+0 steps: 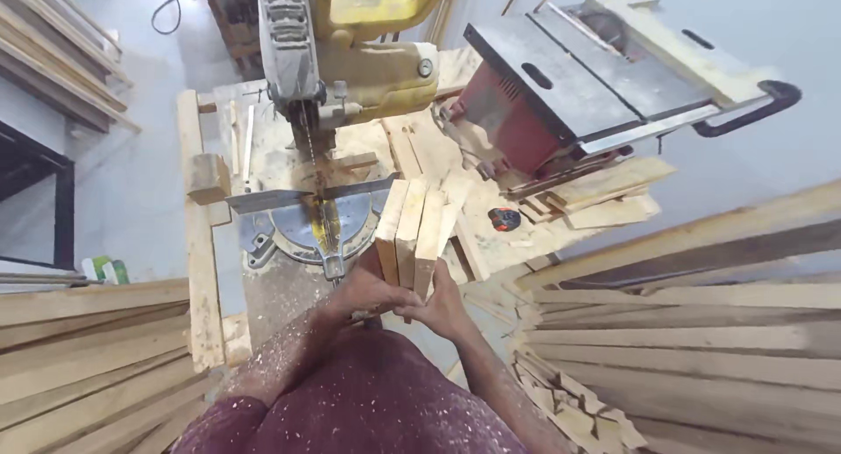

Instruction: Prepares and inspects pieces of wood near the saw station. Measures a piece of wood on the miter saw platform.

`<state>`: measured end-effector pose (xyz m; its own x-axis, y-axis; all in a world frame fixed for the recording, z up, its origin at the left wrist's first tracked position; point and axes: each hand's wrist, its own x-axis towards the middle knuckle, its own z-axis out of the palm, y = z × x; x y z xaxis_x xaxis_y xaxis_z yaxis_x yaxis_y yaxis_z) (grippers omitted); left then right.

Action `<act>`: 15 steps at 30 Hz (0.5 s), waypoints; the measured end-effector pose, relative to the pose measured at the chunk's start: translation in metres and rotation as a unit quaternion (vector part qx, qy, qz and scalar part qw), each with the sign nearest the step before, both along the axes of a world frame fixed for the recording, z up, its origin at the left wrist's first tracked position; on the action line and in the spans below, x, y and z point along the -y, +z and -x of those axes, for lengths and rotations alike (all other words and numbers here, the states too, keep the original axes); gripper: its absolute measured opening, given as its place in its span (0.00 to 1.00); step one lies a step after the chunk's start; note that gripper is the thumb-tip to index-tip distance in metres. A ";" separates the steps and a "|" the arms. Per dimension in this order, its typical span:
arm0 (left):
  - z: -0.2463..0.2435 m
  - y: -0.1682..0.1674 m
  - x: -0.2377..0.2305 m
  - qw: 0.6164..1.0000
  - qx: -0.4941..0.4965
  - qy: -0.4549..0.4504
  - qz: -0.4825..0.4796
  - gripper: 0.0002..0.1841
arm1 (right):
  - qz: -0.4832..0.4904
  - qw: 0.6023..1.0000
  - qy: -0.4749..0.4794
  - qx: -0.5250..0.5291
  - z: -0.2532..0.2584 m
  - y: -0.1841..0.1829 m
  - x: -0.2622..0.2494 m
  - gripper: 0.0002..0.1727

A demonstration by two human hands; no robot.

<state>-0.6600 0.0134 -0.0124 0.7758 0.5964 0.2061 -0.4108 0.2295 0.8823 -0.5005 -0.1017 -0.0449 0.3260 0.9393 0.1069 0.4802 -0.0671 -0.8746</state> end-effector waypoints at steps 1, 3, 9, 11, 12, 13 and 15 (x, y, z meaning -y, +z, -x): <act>0.001 0.000 0.002 1.000 -0.006 0.002 0.009 0.37 | -0.013 1.000 0.003 -0.001 0.000 -0.001 -0.001 0.61; 0.001 -0.003 0.005 0.999 0.000 0.018 0.028 0.36 | -0.013 1.000 0.012 0.005 -0.001 0.001 -0.003 0.60; 0.007 -0.013 -0.002 0.999 0.042 0.021 0.027 0.44 | 0.006 0.999 0.012 0.050 0.005 0.003 -0.011 0.62; 0.007 -0.018 -0.004 0.998 0.047 0.029 0.029 0.45 | 0.019 0.998 0.010 0.061 0.007 0.004 -0.014 0.61; 0.008 -0.019 -0.005 0.998 0.044 0.036 0.034 0.45 | 0.026 0.997 0.011 0.069 0.008 0.004 -0.015 0.61; 0.009 -0.021 -0.005 0.998 0.040 0.043 0.035 0.45 | 0.030 0.997 0.014 0.076 0.008 0.003 -0.018 0.61; 0.010 -0.024 -0.008 0.996 0.041 0.069 0.028 0.43 | 0.037 0.996 0.026 0.076 0.009 0.003 -0.023 0.62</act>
<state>-0.6700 0.0213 -0.0365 0.6683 0.7079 0.2288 -0.5114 0.2137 0.8324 -0.5094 -0.0788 -0.0415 0.2613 0.9619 0.0810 0.6108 -0.0998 -0.7855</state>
